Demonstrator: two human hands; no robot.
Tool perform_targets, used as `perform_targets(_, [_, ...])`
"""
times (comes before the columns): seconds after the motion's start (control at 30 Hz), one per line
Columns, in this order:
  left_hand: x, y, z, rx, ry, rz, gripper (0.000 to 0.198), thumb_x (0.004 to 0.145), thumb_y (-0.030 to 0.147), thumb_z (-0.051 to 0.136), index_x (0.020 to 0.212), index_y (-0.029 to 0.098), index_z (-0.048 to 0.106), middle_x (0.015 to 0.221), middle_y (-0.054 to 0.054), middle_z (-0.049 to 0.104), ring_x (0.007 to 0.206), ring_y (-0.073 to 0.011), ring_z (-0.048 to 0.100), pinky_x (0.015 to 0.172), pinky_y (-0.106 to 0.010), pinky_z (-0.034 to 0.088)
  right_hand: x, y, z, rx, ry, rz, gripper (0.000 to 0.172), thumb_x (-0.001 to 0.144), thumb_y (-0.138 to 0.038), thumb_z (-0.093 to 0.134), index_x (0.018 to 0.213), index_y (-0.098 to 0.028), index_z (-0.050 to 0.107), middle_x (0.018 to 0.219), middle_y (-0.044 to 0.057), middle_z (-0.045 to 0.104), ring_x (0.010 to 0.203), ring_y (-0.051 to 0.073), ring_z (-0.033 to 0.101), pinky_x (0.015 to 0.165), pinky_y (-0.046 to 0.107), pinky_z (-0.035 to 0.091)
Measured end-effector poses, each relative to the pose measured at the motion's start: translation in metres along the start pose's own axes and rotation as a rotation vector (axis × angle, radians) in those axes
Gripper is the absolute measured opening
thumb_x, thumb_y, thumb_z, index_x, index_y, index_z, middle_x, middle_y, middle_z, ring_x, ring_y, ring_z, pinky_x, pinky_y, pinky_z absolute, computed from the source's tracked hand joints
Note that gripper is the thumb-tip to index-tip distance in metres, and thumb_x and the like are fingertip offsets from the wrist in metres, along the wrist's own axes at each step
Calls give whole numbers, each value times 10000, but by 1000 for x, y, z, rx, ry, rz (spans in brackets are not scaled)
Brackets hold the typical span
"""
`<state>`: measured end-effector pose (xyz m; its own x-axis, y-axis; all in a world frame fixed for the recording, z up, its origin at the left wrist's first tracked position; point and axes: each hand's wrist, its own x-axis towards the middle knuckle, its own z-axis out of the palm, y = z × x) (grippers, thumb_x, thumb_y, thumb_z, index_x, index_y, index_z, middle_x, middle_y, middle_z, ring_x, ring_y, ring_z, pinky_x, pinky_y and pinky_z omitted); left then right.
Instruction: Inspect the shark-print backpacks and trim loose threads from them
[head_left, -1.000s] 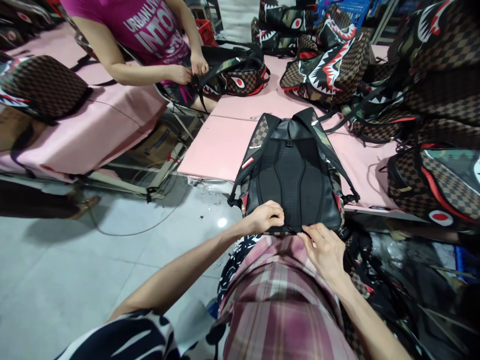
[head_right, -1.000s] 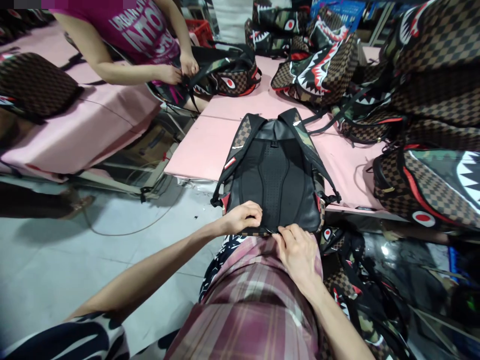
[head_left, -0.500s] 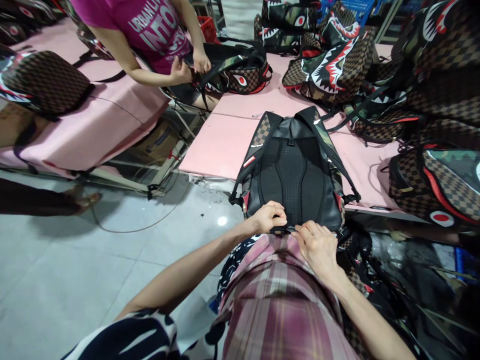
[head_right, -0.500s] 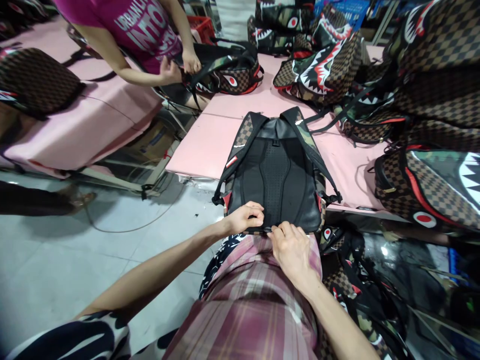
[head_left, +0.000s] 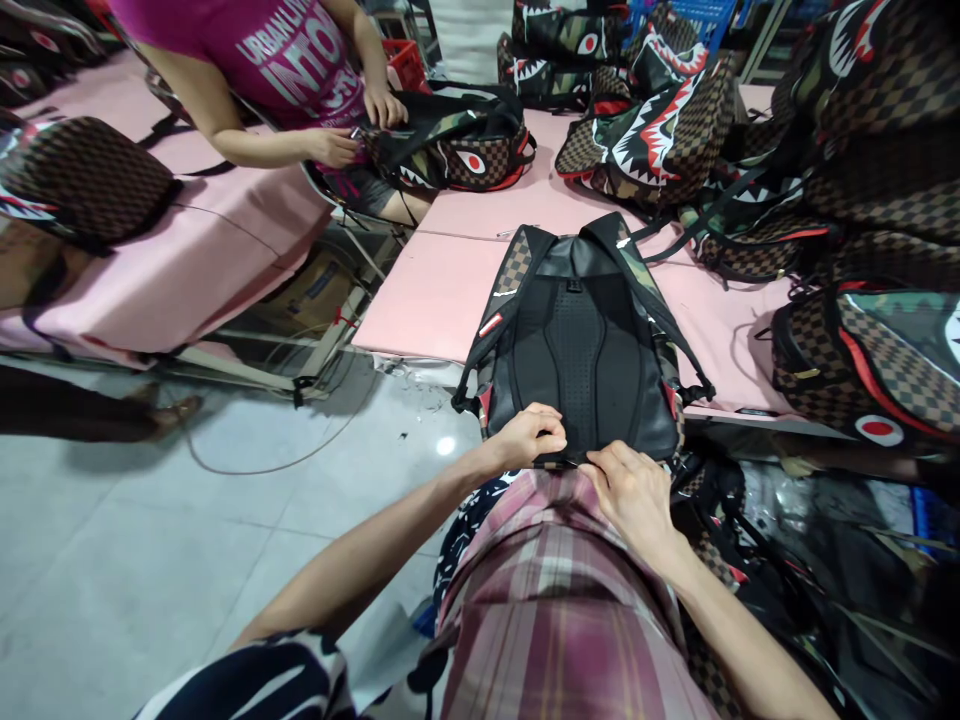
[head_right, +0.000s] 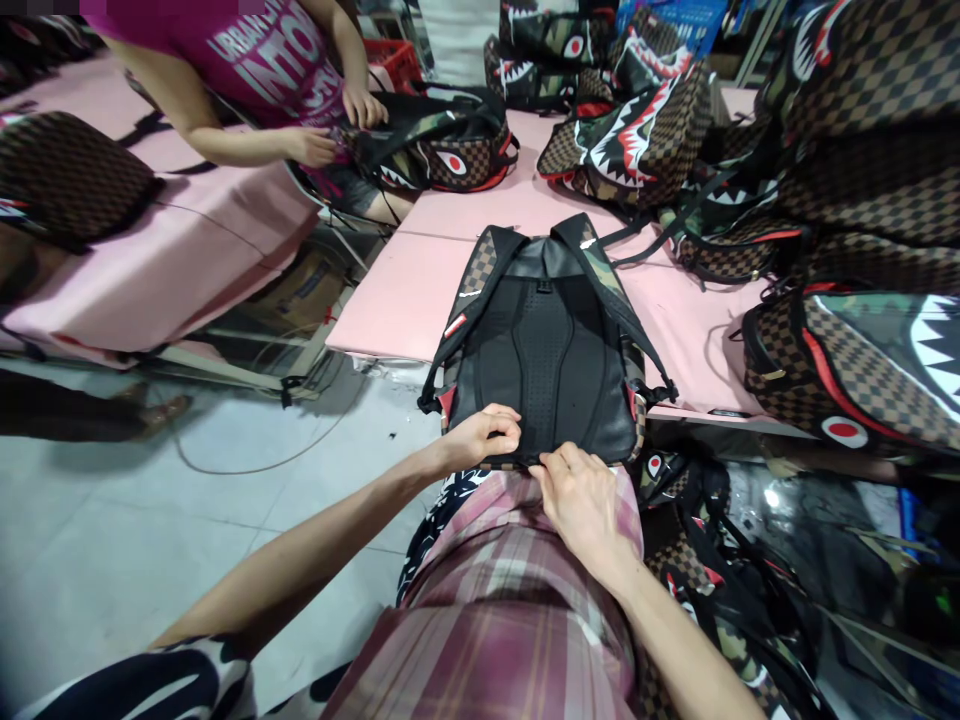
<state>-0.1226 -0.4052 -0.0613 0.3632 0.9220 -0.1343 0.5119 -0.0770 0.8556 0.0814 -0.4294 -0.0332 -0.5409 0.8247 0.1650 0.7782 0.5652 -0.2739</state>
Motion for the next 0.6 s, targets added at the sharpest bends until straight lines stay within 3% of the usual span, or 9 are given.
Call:
perform_targets(0.47, [1, 1, 6, 15, 20, -28, 174, 748, 244, 533, 589, 178, 556, 727, -28, 619, 1053, -212, 472, 949, -340, 352, 5, -10, -1, -42, -25, 2, 228, 889, -306, 468, 813, -199, 655, 749, 30, 615, 625, 150, 561, 581, 282, 328])
perform_targets(0.6, [-4, 7, 1, -48, 41, -48, 243, 764, 331, 533, 581, 172, 549, 718, -40, 612, 1036, -219, 490, 933, -342, 362, 4, -7, -2, 41, -31, 46, 226, 890, -284, 461, 802, -203, 653, 753, 32, 618, 631, 145, 566, 579, 267, 348])
